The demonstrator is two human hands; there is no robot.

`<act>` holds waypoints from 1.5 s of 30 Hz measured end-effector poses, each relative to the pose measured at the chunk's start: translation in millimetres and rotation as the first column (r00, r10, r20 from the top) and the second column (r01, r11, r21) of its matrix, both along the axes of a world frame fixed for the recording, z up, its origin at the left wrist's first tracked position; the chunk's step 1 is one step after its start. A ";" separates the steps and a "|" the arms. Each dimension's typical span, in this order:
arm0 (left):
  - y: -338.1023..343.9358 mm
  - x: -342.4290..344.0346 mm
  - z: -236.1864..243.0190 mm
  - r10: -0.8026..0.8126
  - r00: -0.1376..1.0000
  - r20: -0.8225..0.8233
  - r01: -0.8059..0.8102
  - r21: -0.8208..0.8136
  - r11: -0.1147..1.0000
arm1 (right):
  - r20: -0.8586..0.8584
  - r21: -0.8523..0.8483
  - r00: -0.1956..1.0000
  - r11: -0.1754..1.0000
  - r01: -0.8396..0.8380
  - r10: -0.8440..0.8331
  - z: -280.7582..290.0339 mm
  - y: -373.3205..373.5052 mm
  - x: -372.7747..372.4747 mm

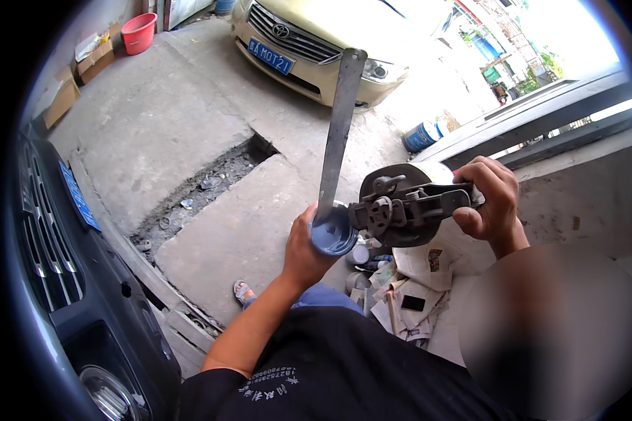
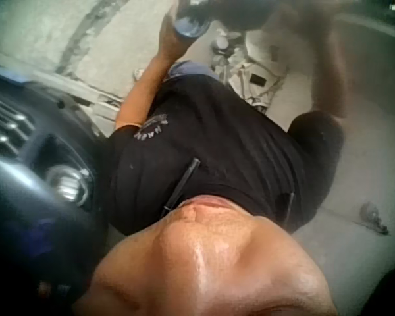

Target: The person mixes a gray paste in a small container with a metal spatula, then applies the paste to the hood and side panels of a gray car. The person wipes the hood with a purple cloth and continues spreading the paste over sanded areas on the car body.

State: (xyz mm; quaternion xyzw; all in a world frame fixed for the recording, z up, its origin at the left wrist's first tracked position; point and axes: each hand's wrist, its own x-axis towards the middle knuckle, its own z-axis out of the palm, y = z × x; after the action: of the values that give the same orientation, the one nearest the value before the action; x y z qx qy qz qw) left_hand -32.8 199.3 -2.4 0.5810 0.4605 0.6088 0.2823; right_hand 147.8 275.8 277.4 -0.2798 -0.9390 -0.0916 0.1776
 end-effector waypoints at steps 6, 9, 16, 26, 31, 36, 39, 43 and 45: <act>-8.6 -14.0 -82.8 0.079 0.997 -0.009 -0.080 -0.148 0.986 | -0.206 -0.591 0.869 0.765 0.256 -0.450 -93.9 59.1 45.3; -22.3 -27.8 -119.6 0.101 0.990 0.102 -0.068 -0.288 0.955 | -0.087 -0.908 0.740 0.359 0.218 -0.667 -193.9 92.2 77.9; -28.4 -53.2 -197.0 0.452 0.889 0.069 -0.392 -0.393 0.832 | 0.386 -0.881 0.419 -0.462 -0.096 -0.822 -555.0 138.0 58.4; 32.7 -76.0 -334.3 0.402 0.820 -0.407 -0.544 -0.339 0.768 | 0.422 -0.758 0.102 -0.412 -0.505 -0.901 -918.2 158.8 43.6; 53.2 -65.6 -350.2 0.386 0.859 -0.336 -0.497 -0.370 0.785 | 0.487 -0.741 0.300 -0.570 -0.356 -0.820 -940.8 108.4 59.3; 73.3 -30.8 -279.5 0.554 0.739 0.383 -0.176 -0.683 0.709 | 0.384 -0.826 0.466 -0.522 -0.214 -0.797 -799.8 83.7 51.6; 71.3 -19.2 -215.1 0.486 0.601 0.635 0.075 -0.650 0.756 | 0.254 -0.862 0.634 -0.469 -0.194 -0.730 -658.0 107.4 38.9; 61.4 2.5 -161.6 0.171 0.985 0.005 -0.158 -0.345 0.925 | -0.187 -0.924 0.831 -0.194 -0.331 -0.524 -449.3 156.2 14.2; 51.0 16.1 -137.8 0.232 0.969 -0.086 -0.247 -0.270 0.931 | -0.339 -0.907 0.888 -0.141 -0.396 -0.311 -341.4 169.0 -3.0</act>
State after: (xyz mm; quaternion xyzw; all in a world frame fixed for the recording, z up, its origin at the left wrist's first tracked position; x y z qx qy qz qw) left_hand -16.7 250.2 -140.1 0.4908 0.6163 0.5522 0.2728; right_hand 144.8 444.8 -64.0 -0.2941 -0.6121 0.7241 0.1209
